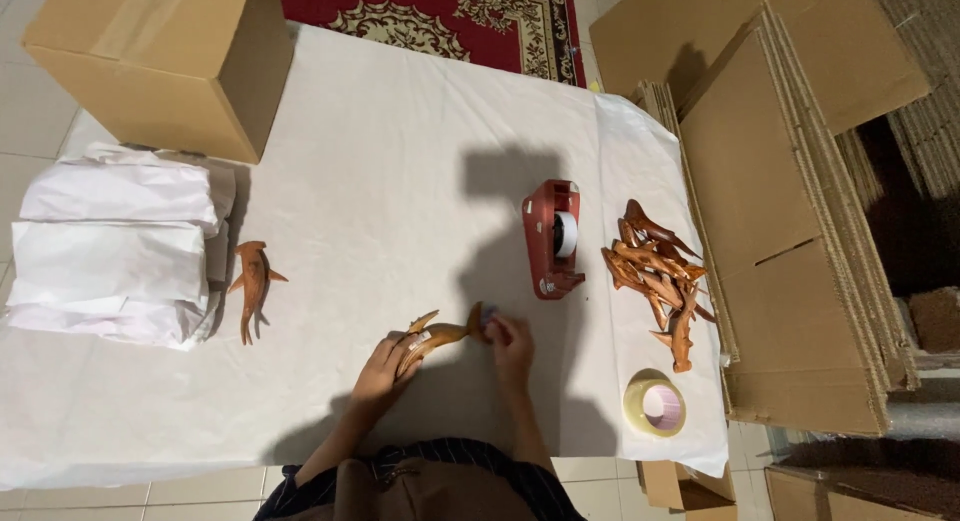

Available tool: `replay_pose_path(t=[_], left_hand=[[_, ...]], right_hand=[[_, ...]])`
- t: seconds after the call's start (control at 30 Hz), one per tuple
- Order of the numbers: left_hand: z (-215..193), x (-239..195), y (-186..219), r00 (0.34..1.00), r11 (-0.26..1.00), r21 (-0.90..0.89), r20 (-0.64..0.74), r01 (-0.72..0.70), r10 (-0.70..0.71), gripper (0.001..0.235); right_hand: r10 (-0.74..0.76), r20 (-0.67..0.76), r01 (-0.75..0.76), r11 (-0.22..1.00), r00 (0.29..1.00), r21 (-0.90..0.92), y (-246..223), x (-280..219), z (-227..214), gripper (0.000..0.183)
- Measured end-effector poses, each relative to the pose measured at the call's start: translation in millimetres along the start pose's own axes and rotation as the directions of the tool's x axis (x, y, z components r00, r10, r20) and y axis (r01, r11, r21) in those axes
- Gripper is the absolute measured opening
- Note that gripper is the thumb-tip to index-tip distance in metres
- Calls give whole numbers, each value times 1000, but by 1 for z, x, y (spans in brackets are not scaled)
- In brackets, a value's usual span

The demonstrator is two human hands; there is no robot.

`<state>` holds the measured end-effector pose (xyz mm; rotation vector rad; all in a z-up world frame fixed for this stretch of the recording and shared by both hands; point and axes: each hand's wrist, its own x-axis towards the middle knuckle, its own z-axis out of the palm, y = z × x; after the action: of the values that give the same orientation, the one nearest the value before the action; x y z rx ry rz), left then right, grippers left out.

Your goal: The person is cleaning or applying a finish to small wooden fish figurines using a small applicator tool.

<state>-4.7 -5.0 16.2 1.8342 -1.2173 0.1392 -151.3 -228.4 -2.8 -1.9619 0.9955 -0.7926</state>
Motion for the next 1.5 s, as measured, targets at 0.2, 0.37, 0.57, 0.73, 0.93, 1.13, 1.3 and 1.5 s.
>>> replay_pose_path(t=[0.2, 0.37, 0.57, 0.73, 0.93, 1.13, 1.3, 1.5], left_hand=[[13, -13, -14, 1000, 1000, -8, 23, 12, -11, 43], [3, -4, -5, 1000, 1000, 16, 29, -9, 9, 38], [6, -5, -7, 999, 999, 21, 5, -45, 45, 36], [10, -7, -10, 999, 998, 48, -17, -44, 45, 39], [7, -9, -5, 999, 999, 15, 1, 39, -39, 50], [-1, -3, 3, 993, 996, 3, 69, 91, -91, 53], [-12, 6, 13, 970, 988, -20, 196, 152, -145, 58], [-15, 6, 12, 967, 998, -1, 250, 56, -54, 70]], right_hand=[[-260, 122, 282, 933, 958, -224, -38, -25, 11, 25], [-117, 66, 133, 925, 991, -356, -25, -29, 13, 18], [208, -38, -210, 938, 977, -274, -20, -31, -20, 18], [221, -6, -219, 963, 975, -158, -32, -23, -18, 21], [-46, 179, 82, 977, 983, -198, -44, -30, 14, 26], [131, 123, -90, 951, 984, -295, -37, -23, -2, 29], [166, 48, -144, 941, 985, -305, -32, -24, -3, 27], [227, 1, -221, 949, 974, -226, -38, -20, -4, 31]])
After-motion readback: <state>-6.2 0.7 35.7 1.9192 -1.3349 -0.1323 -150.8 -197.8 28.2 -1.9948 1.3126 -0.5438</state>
